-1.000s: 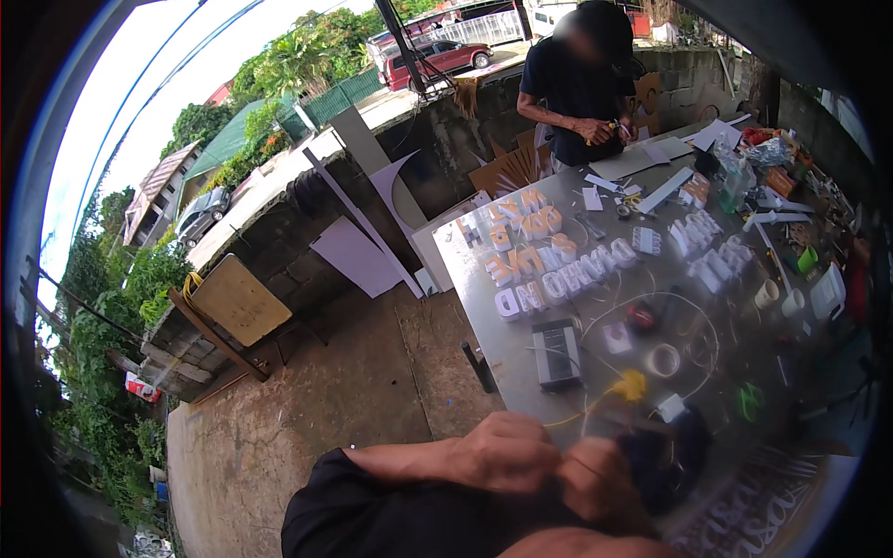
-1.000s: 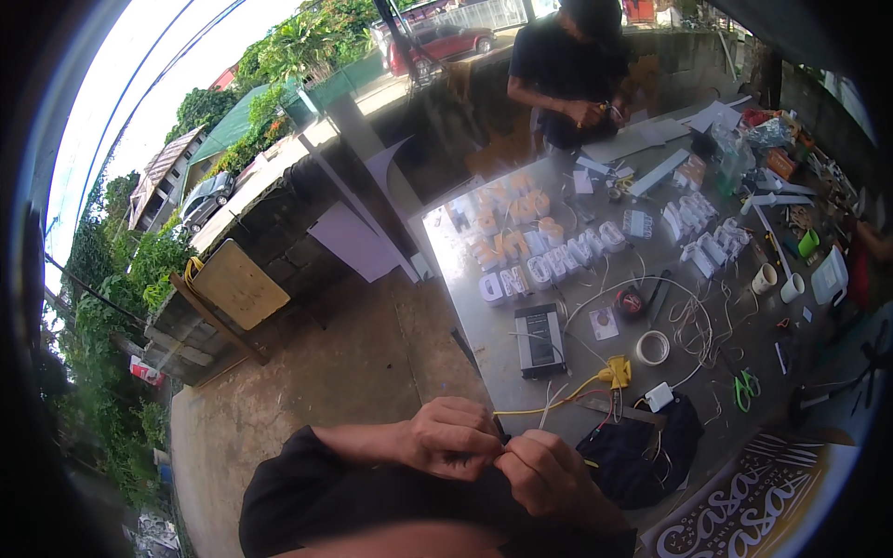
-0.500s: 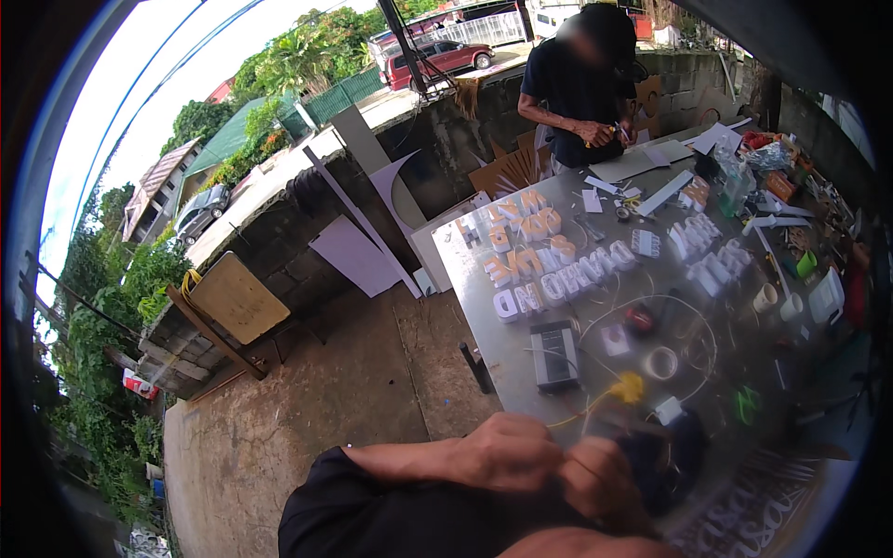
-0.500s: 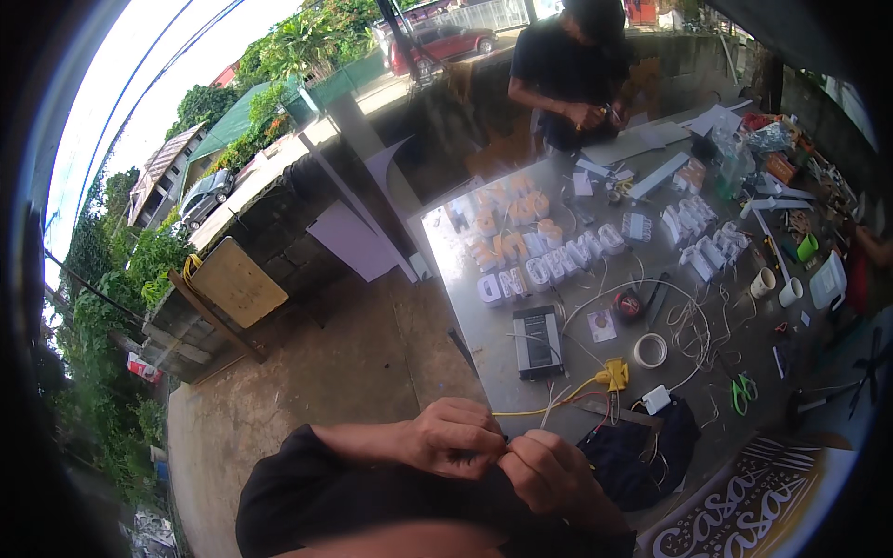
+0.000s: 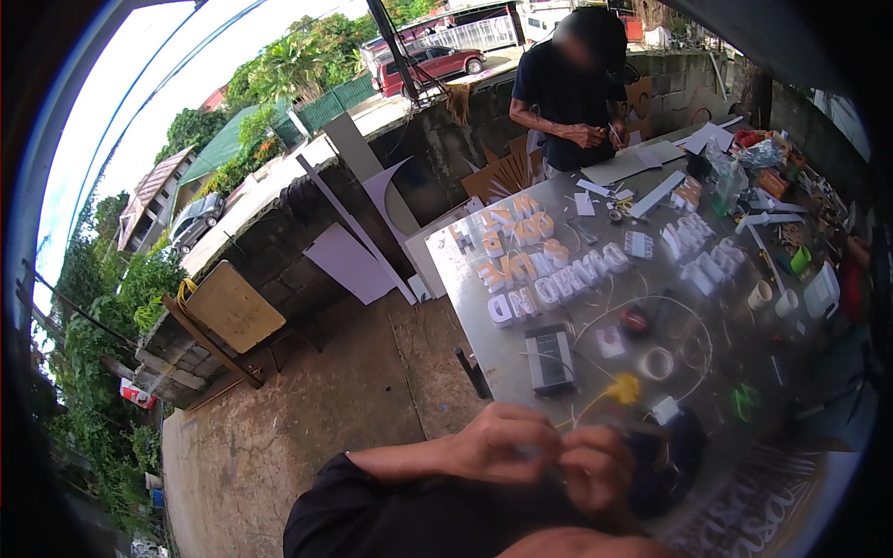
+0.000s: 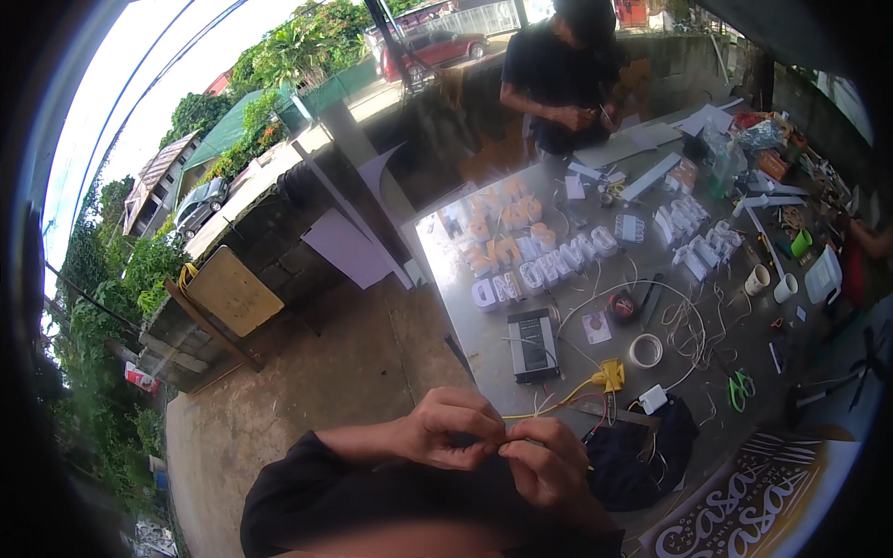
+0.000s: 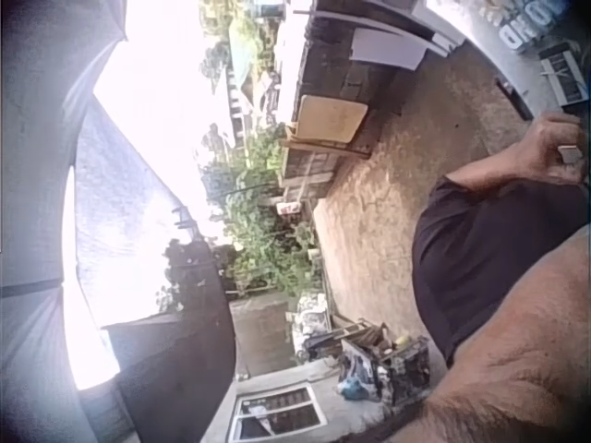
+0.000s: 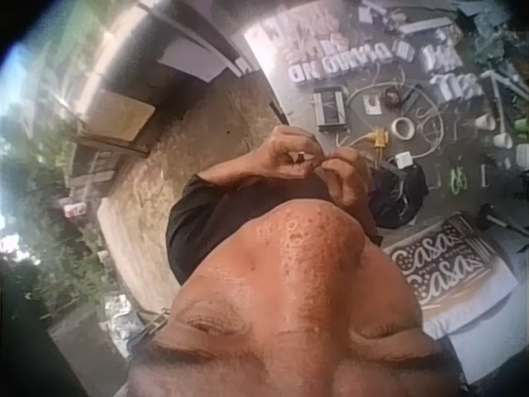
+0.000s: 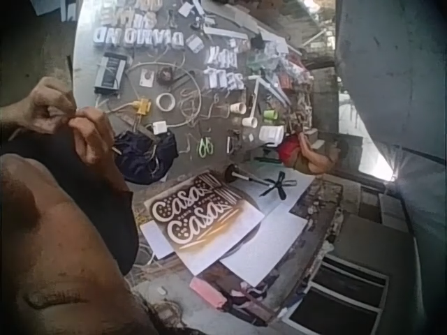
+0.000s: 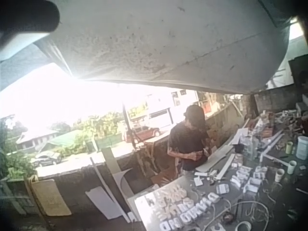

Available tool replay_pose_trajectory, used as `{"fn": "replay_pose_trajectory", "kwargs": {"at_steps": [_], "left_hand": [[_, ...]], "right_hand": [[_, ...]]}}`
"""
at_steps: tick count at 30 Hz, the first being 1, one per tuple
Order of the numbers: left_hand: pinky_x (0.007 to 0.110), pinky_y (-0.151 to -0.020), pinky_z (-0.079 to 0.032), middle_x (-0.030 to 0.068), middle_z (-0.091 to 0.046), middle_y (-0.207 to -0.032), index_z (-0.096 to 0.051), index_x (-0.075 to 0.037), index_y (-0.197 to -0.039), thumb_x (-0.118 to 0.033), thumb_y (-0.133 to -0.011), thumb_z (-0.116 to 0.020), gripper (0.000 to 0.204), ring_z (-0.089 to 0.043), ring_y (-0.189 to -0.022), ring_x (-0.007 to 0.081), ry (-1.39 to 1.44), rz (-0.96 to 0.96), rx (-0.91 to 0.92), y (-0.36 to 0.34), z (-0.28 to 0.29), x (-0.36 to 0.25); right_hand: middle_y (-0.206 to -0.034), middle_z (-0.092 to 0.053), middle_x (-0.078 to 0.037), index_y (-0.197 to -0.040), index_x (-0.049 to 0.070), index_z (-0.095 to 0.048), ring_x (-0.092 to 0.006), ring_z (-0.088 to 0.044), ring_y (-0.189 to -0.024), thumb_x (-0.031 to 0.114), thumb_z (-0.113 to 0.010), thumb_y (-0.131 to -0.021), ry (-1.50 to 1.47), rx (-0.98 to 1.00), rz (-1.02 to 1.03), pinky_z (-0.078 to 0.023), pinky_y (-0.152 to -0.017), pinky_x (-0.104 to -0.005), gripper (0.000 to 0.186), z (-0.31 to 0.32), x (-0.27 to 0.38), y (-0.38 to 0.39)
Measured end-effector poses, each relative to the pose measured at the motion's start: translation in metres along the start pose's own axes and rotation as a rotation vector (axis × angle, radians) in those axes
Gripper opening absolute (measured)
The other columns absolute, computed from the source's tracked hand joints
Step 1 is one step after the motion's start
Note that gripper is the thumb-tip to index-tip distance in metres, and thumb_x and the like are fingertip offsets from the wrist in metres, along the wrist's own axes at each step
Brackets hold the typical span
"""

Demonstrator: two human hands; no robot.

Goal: Connecting wires for illuminated channel letters on a workbench.

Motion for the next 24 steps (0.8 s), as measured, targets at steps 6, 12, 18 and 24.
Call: {"fn": "replay_pose_trajectory", "kwargs": {"at_steps": [6, 12, 18, 24], "left_hand": [[0.035, -0.061, -0.054, 0.0114, -0.071, -0.083, -0.068, 0.0, -0.094, 0.0, -0.084, -0.071, 0.011, -0.071, -0.071, 0.0257, -0.118, -0.091, -0.005, 0.001, 0.003, 0.0], [0.034, -0.061, -0.056, 0.0103, -0.07, -0.079, -0.068, 0.0, -0.092, -0.001, -0.084, -0.071, 0.009, -0.071, -0.069, 0.0255, -0.294, -0.247, -0.065, 0.0, 0.004, -0.005], [0.037, -0.062, -0.055, 0.0082, -0.069, -0.082, -0.069, 0.0, -0.094, -0.002, -0.074, -0.076, 0.021, -0.07, -0.072, 0.0286, -0.36, -0.218, -0.109, 0.006, 0.005, -0.006], [0.038, -0.065, -0.055, 0.0096, -0.07, -0.087, -0.069, 0.0, -0.097, -0.004, -0.075, -0.076, 0.024, -0.07, -0.076, 0.0302, -0.369, -0.163, -0.055, 0.01, 0.009, -0.008]], "right_hand": [[-0.097, -0.07, -0.012, -0.098, 0.005, -0.065, -0.0265, -0.071, -0.082, -0.002, -0.079, -0.082, -0.031, 0.065, -0.163, -0.058, -0.071, -0.0351, 0.022, 0.0, 0.003, 0.0], [-0.092, -0.07, -0.011, -0.097, 0.004, -0.066, -0.0263, -0.071, -0.081, -0.004, -0.081, -0.078, 0.014, 0.002, -0.165, -0.058, -0.07, -0.0336, 0.026, -0.004, 0.006, 0.0], [-0.091, -0.07, -0.01, -0.096, 0.004, -0.066, -0.0261, -0.07, -0.079, -0.007, -0.079, -0.078, 0.105, -0.028, -0.043, -0.057, -0.069, -0.0331, 0.025, -0.009, 0.01, -0.004], [-0.094, -0.067, -0.011, -0.097, 0.004, -0.063, -0.0275, -0.067, -0.083, -0.007, -0.077, -0.08, 0.039, 0.02, -0.09, -0.054, -0.071, -0.0356, 0.025, -0.012, 0.007, -0.005]]}}
Point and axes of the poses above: each hand's wrist, its own y-axis away from the middle knuckle, its own z-axis out of the back of the hand, x = y × z, the point moved 3 cm from there along -y, towards the middle knuckle
